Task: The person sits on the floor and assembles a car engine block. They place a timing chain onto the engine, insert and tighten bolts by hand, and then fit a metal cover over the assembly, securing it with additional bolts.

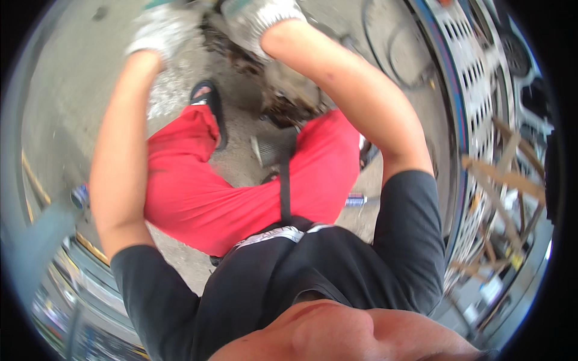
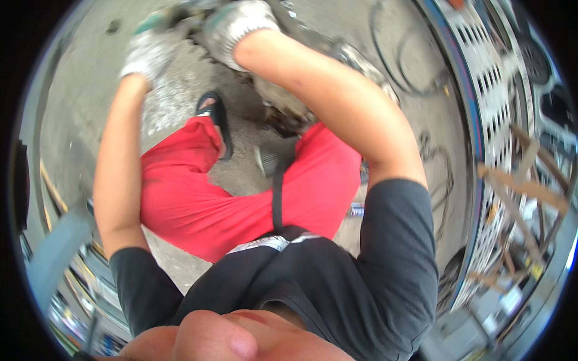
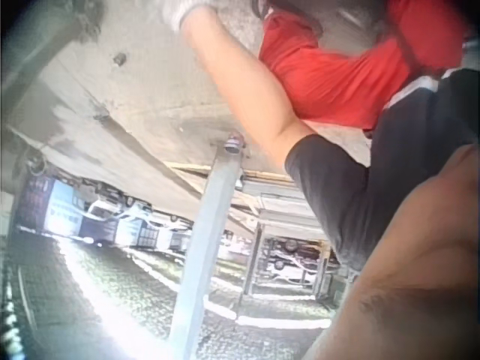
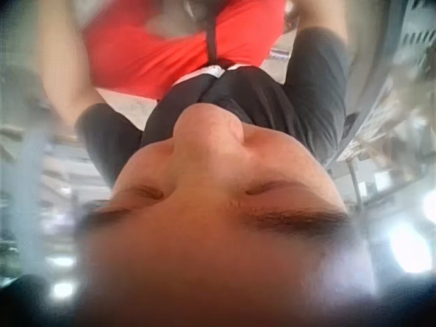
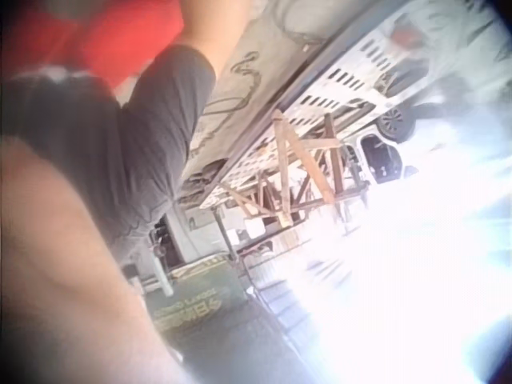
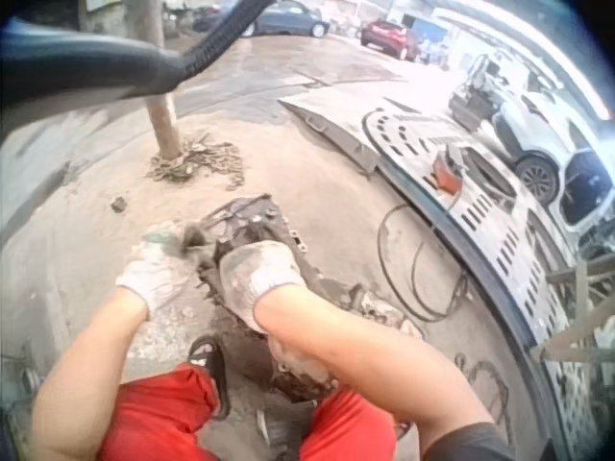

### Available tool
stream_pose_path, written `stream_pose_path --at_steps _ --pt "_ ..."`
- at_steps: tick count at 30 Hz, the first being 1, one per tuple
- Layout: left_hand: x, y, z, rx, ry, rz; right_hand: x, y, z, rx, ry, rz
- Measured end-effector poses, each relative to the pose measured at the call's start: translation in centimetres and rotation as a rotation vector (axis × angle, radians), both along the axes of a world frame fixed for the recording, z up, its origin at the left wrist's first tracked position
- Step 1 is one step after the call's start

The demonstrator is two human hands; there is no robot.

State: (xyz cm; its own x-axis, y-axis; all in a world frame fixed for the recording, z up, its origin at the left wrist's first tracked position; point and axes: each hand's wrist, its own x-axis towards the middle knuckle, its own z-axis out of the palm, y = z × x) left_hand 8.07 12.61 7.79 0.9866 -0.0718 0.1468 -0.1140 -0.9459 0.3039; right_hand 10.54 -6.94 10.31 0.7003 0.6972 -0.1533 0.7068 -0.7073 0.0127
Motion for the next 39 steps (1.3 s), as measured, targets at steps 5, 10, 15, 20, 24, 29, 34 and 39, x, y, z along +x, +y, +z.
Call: stream_pose_path --at_steps 5,10,15,20,24,29,34,39 --pt "-2.0 -4.4 2.9 0.057 0.306 -0.037 -1.9 -16.4 8.4 0.496 0.403 -0.517" --pt "-2.1 -7.9 2.0 0.383 0.409 0.122 -9.6 -38.3 -6.5 0.875 0.616 -0.961" --pt "-1.9 -4.5 -1.1 0.397 0.293 -0.014 -17.3 -39.6 -22.7 0.162 0.584 -1.213" --pt "-2.5 -7.4 0.3 0.418 0.312 0.006 -18.2 -36.2 -31.6 0.117 0.542 -1.219" --pt "-2.6 -7.9 0.8 0.524 0.298 0.121 -17.4 -33.2 -34.1 0.127 0.525 -1.203" --pt "-2.4 -5.3 -0.2 0.472 0.141 -0.116 -16.4 -32.5 -36.3 0.067 0.411 -1.074" --pt "-1.3 -8.1 1.1 0.485 0.326 0.045 -17.4 -34.2 -39.3 -0.245 0.389 -0.985" --pt "-1.6 -6.7 0.7 0.501 0.270 -0.040 -16.4 -33.9 -38.8 -0.315 0.431 -0.937"
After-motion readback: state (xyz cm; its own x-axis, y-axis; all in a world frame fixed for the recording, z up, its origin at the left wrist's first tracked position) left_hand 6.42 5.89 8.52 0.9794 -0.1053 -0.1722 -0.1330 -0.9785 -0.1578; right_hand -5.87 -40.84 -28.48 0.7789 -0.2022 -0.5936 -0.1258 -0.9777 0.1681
